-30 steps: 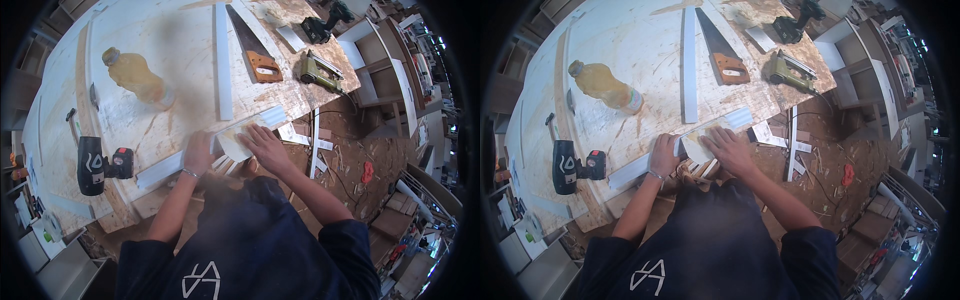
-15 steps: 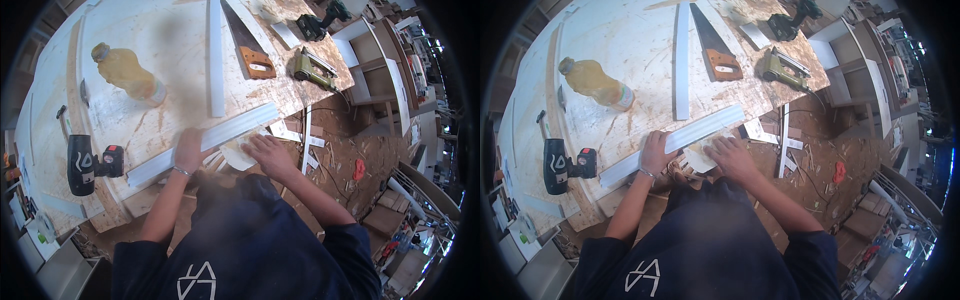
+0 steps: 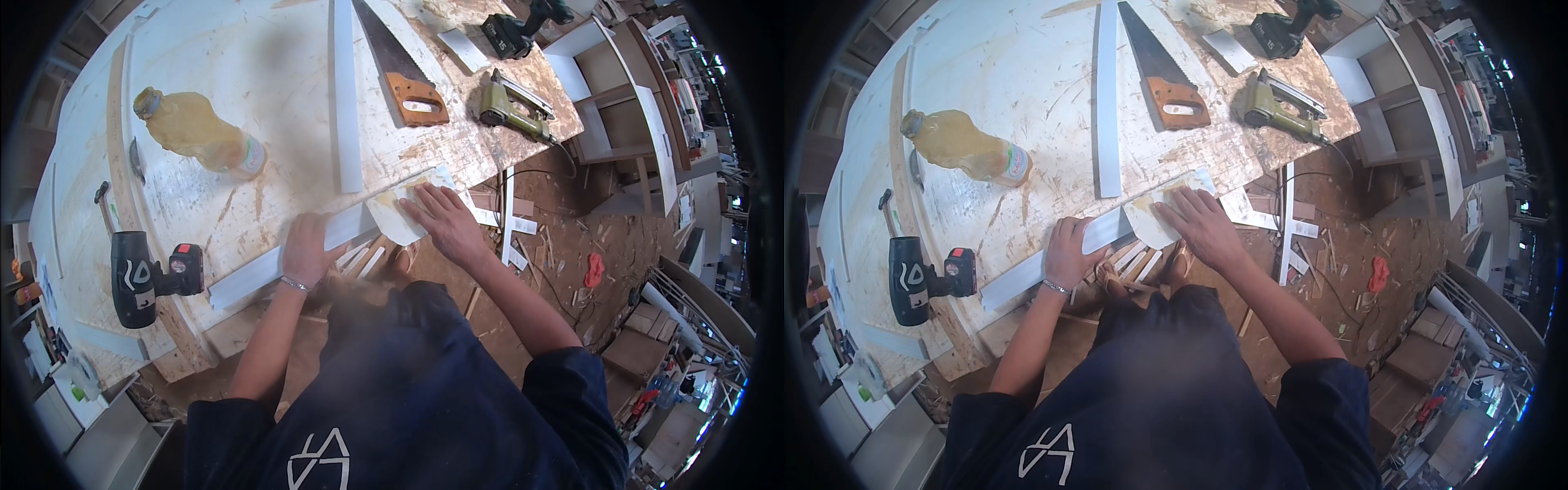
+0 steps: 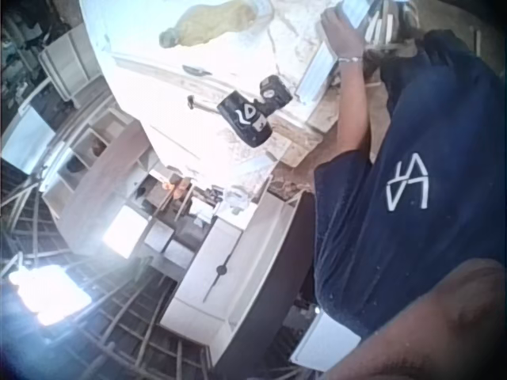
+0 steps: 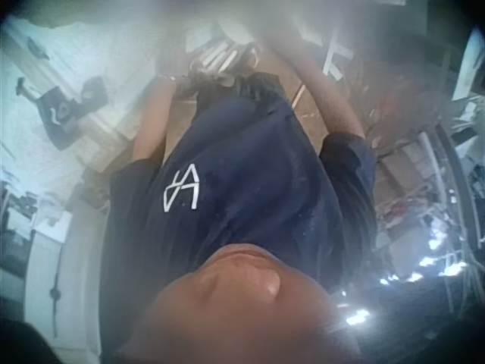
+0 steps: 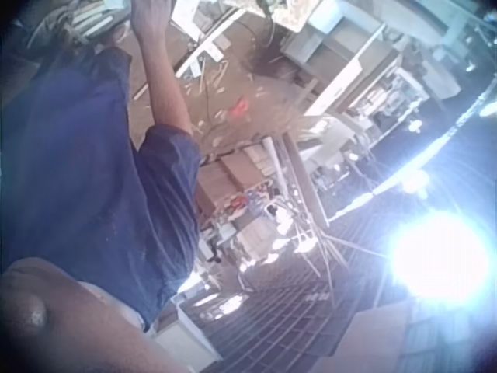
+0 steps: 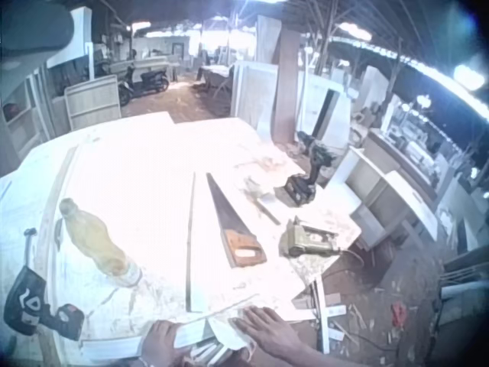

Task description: The person assembles white wooden trim pieces on a workbench in a cluttered workshop. They use a hammer to tap pieces together, apply glue from a bottle to the joints, and wipe the surfaces with a cloth.

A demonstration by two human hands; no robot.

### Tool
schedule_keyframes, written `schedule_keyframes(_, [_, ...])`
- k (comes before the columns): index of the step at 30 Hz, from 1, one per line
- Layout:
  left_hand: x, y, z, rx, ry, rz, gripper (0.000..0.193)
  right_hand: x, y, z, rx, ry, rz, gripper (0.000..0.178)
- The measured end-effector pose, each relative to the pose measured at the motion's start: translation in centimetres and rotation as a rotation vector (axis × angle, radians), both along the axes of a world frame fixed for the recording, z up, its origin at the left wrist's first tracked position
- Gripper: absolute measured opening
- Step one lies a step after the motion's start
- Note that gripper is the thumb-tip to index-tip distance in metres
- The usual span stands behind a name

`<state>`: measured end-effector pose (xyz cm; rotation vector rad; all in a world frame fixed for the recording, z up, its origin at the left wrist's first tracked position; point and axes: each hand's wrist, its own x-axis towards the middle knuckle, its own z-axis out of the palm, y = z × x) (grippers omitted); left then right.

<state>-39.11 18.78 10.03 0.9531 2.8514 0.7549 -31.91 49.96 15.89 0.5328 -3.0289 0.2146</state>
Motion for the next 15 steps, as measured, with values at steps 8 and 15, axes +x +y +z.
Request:
schedule_keyframes(8, [0.1,0.2,0.2,-0.013,-0.025,0.018,0.063,0.9,0.3,0.1,-0.014,-0.035,-0.004,0.058])
schedule_keyframes(15, [0.3,0.5,0.2,0.009,-0.03,0.031,0.061,3.7,2.5,2.8,0.052,-0.332,0.021,0.071])
